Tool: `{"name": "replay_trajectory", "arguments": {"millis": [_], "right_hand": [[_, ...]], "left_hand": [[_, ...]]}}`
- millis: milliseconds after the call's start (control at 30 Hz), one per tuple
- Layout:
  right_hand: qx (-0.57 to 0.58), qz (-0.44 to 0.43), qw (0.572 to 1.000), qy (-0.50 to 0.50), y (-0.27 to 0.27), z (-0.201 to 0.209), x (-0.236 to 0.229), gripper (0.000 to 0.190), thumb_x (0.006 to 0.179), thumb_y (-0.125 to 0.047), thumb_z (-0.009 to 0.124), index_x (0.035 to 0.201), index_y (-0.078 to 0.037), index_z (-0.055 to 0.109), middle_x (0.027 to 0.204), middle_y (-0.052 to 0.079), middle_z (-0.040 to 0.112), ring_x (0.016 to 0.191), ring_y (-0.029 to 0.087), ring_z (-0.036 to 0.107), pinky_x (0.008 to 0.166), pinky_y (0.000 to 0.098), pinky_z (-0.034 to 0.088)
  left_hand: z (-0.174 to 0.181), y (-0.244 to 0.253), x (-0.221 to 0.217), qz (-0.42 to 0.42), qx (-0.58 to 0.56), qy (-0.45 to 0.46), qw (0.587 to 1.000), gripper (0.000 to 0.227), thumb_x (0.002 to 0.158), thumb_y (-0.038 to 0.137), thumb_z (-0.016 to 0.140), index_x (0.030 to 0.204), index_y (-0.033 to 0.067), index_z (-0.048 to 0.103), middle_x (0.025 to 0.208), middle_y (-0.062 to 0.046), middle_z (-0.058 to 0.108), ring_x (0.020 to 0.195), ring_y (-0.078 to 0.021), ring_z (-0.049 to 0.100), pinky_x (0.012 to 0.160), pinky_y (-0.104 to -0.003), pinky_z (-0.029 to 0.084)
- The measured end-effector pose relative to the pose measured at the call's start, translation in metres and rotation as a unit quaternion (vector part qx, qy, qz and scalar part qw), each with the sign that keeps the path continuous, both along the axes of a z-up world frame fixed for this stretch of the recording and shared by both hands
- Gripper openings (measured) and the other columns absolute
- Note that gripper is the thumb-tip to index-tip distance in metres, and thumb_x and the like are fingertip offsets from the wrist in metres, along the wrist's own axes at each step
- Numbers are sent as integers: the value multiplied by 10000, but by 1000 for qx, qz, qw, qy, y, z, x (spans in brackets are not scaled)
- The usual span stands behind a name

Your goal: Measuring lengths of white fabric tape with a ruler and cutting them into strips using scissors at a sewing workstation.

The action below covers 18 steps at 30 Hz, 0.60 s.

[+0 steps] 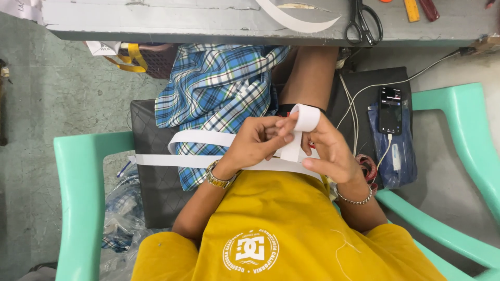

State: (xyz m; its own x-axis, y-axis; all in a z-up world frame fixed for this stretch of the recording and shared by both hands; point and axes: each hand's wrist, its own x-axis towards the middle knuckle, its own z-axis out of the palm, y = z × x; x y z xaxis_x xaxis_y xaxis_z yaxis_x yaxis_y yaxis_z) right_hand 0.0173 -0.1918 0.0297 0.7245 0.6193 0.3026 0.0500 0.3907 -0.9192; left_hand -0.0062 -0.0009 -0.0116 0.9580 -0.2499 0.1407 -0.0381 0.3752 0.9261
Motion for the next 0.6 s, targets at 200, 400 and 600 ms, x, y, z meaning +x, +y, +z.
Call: {"name": "replay_trajectory", "arguments": {"millis": [200, 400, 600], "right_hand": [[-195, -42, 961, -194, -9, -31, 7, 737, 781, 112, 611, 1480, 156, 381, 1404, 293, 591, 1136, 310, 642, 918, 388, 518], [-192, -104, 946, -238, 3, -26, 9, 438, 905, 26, 687, 1322, 119, 595, 1170, 247, 687, 1060, 329, 705, 871, 427, 557], [-139, -82, 952, -259, 10, -25, 5, 362, 911, 1, 683, 1246, 130, 635, 1112, 240, 687, 970, 377, 716, 866, 498, 562]], "left_hand": [[-13, -2, 0, -5, -148, 122, 981, 314, 896, -87, 691, 1208, -94, 653, 851, -96, 780, 456, -40, 606, 409, -145, 434], [-19, 7, -2, -52, -226, 175, 957, 416, 925, 10, 680, 1278, -182, 574, 740, -141, 691, 505, -149, 672, 420, -215, 532], [-23, 23, -3, -118, -219, 200, 948, 440, 948, 112, 642, 1234, -207, 544, 803, -141, 687, 521, -173, 711, 419, -222, 584]]}}
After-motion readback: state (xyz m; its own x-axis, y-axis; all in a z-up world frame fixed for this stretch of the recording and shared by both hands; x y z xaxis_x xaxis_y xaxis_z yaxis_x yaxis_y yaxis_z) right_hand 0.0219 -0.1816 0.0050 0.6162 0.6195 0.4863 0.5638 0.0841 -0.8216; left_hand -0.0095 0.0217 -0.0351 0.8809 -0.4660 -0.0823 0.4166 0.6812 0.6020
